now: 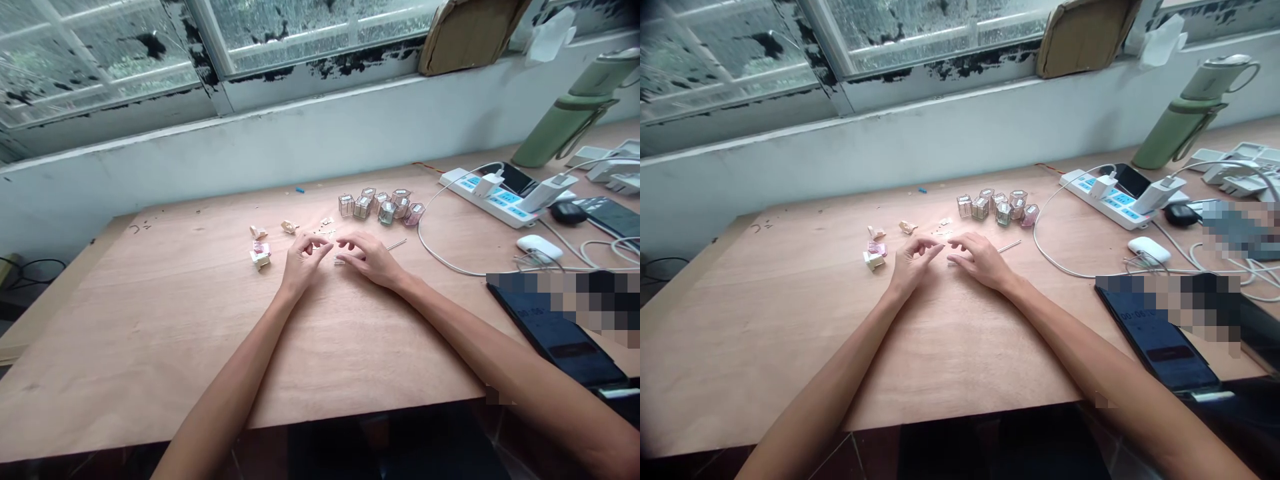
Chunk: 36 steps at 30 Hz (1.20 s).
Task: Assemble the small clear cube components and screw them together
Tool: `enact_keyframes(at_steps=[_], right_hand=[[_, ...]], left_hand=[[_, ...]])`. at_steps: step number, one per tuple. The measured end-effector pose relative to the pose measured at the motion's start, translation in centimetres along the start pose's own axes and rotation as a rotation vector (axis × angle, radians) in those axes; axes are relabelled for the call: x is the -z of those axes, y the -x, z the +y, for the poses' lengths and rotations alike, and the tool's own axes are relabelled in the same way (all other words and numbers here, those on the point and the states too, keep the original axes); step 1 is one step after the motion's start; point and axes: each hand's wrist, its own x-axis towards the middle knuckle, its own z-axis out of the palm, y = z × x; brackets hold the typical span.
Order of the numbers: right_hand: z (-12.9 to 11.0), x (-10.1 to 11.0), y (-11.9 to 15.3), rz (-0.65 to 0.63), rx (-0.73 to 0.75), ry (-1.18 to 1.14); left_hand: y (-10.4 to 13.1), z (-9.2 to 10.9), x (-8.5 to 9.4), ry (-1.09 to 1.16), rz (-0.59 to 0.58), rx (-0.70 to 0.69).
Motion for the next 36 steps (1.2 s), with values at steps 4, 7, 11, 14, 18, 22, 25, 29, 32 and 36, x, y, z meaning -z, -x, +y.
enact_keyframes(at_steps=[4,7,11,14,18,22,25,29,32,36], right_hand=[[-0.3,0.1,-0.1,0.024,-0.017,-0.021],[-0.5,0.3,-0.1,0.033,-0.045,-0.030],[-0.6,0.5,-0.2,0.060,-0.092,-0.061],[-0.5,0.5,-0.3,0.026,-0.062,-0.083],[-0.4,0.4,-0.3,0.043,-0.060,-0.124],[0.2,0.7,-0.2,0.191,-0.223,-0.146],[1.0,1.0,-0.1,0.282,-0.313,-0.191],[1.9,1.3,0.0,0.330,-0.346,-0.230],[2.0,1.3,0.0,0.319,-0.358,-0.227],[1.4,1.2,0.0,0.264,-0.372,-0.256]], left_hand=[[0.2,0.1,-1.2,0.102,-0.035,0.058],[0.0,0.0,-1.3,0.136,-0.059,0.072],[-0.1,0.0,-1.2,0.167,-0.088,0.063],[-0.1,0.1,-1.2,0.158,-0.134,0.038],[-0.1,0.2,-1.1,0.103,-0.142,0.020],[0.1,0.1,-1.0,-0.130,-0.176,-0.063],[0.4,0.2,-1.0,-0.448,-0.277,-0.151],[0.7,0.3,-1.0,-0.608,-0.317,-0.191],[0.5,0.2,-0.9,-0.552,-0.280,-0.182],[0.2,-0.2,-0.7,-0.353,-0.241,-0.141]])
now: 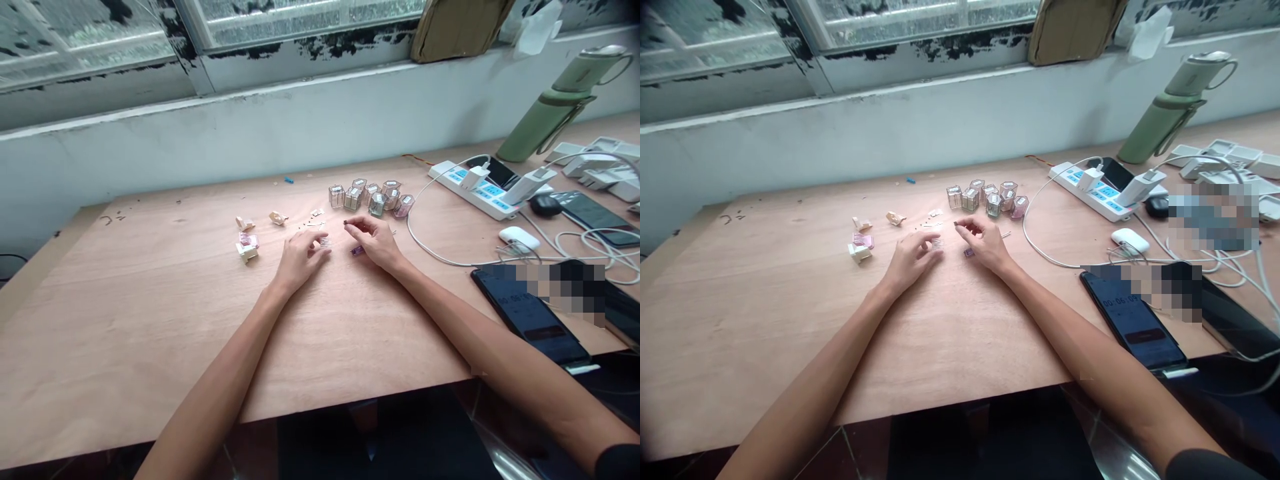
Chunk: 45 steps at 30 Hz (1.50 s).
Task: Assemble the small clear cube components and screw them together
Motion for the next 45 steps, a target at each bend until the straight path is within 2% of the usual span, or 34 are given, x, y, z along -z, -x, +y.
enact_keyframes(at_steps=[3,7,10,16,20,24,28,31,33,35,38,41,45], right_hand=[[-0.6,-0.2,0.4,-0.113,-0.007,-0.011],[-1.4,-0.5,0.7,-0.259,0.058,0.001],[-1.6,-0.5,0.8,-0.276,0.077,-0.001],[-1.4,-0.5,0.8,-0.304,0.019,-0.109],[-1.4,-0.5,0.8,-0.339,0.028,-0.106],[-1.4,-0.5,0.9,-0.322,0.031,-0.071],[-1.1,-0.7,1.0,-0.282,-0.028,-0.031],[-0.9,-1.7,1.1,-0.224,0.091,0.152],[-1.0,-2.6,1.3,-0.247,0.222,0.306],[-1.2,-3.6,1.4,-0.303,0.313,0.467],[-1.5,-4.8,1.4,-0.348,0.350,0.644],[-1.5,-5.2,1.3,-0.373,0.355,0.708],[-1.4,-4.8,1.3,-0.384,0.367,0.658]], left_hand=[[-0.1,-0.4,-0.1,0.144,0.052,0.011],[-0.1,-0.6,-0.4,0.191,0.095,-0.028],[-0.1,-0.5,-0.5,0.191,0.084,-0.063],[0.0,-0.4,-0.6,0.134,0.087,-0.118],[0.2,-0.3,-0.8,0.085,0.075,-0.117],[0.2,0.0,-0.8,0.170,0.102,-0.053],[-0.1,-0.1,-0.6,0.442,0.175,0.106],[-0.4,-0.5,-0.3,0.645,0.252,0.223],[-0.6,-0.9,-0.1,0.714,0.336,0.272],[-0.8,-1.3,0.1,0.728,0.419,0.309],[-0.8,-1.6,0.2,0.699,0.494,0.340],[-0.8,-1.5,0.2,0.697,0.496,0.339],[-0.7,-1.3,0.3,0.697,0.459,0.351]])
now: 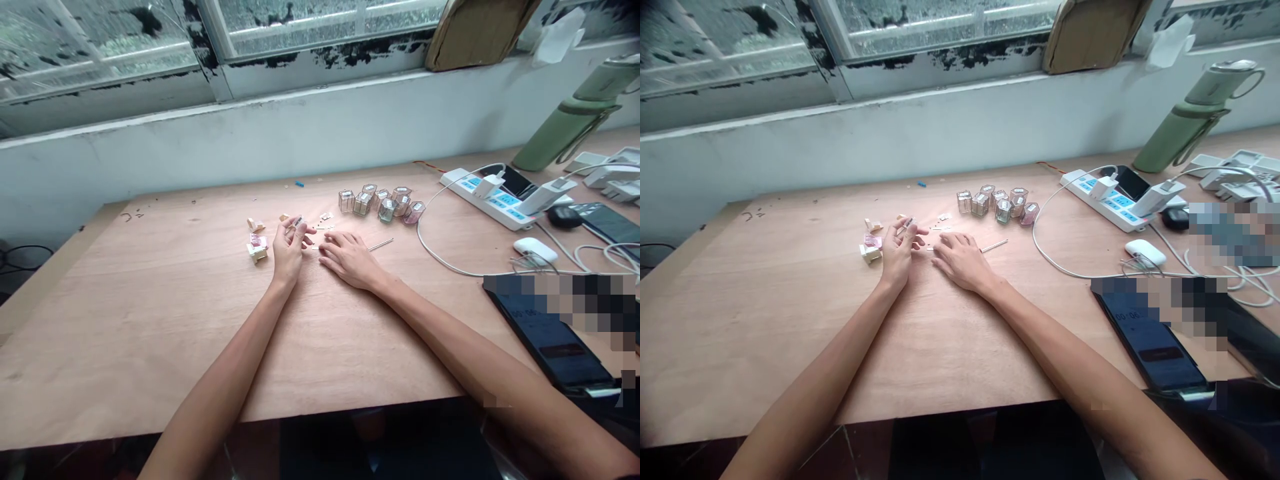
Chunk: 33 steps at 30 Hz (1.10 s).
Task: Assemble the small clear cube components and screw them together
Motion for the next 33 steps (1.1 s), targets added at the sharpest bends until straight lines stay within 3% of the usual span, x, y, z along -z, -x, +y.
enact_keyframes(at_steps=[16,22,33], right_hand=[[0.12,0.76,0.88,0.026,0.104,-0.238],[0.26,0.70,1.01,-0.022,0.107,-0.199],[0.68,0.68,0.98,-0.048,-0.012,-0.326]], left_hand=[[0.37,0.48,-0.23,0.036,-0.025,0.042],[0.30,0.28,-0.23,0.013,-0.053,0.039],[0.29,0.37,-0.28,0.026,-0.092,0.107]])
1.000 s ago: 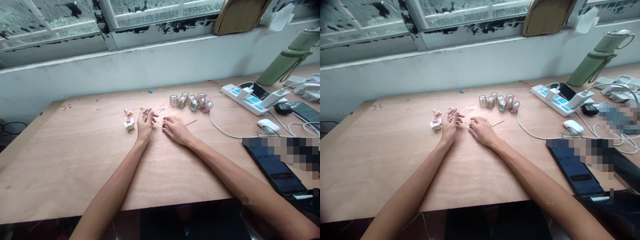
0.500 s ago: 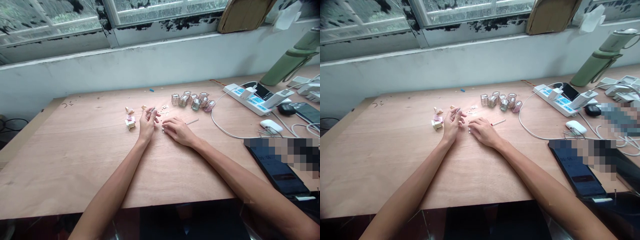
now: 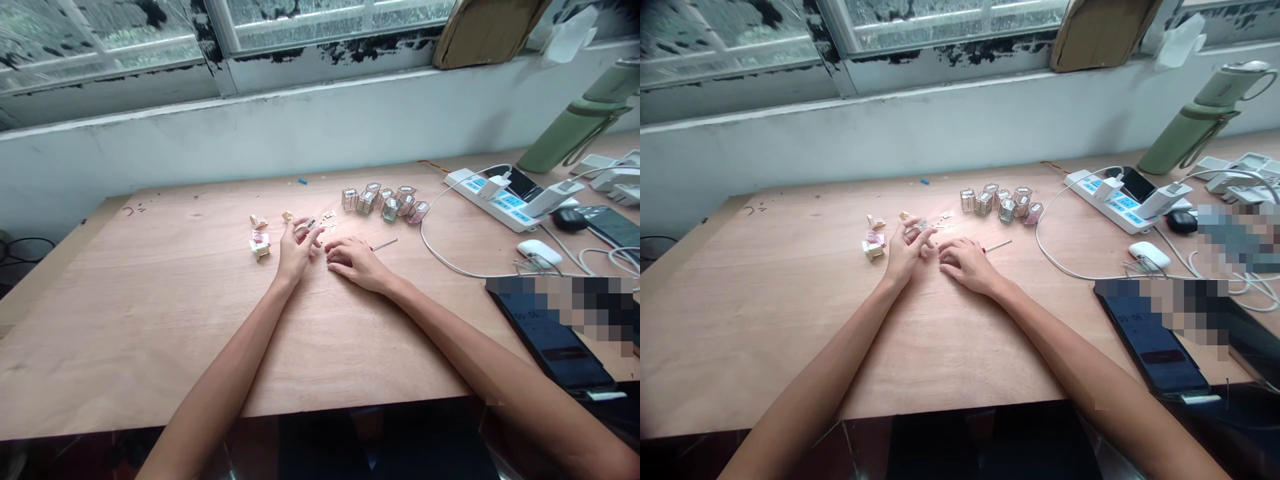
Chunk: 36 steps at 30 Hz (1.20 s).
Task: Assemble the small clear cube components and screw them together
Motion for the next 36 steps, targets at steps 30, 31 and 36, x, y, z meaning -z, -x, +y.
enact_keyframes(at_steps=[30,31,36], right_hand=[[0.4,0.2,-0.3,0.436,-0.291,-0.485],[0.3,0.2,-0.3,0.431,-0.291,-0.469],[-0.1,0.4,-0.2,0.379,-0.252,-0.334]], left_hand=[[1.1,1.0,-0.6,-0.156,-0.287,-0.055],[1.1,1.1,-0.6,-0.148,-0.281,-0.051],[0.9,0.8,-0.5,-0.032,-0.145,0.023]])
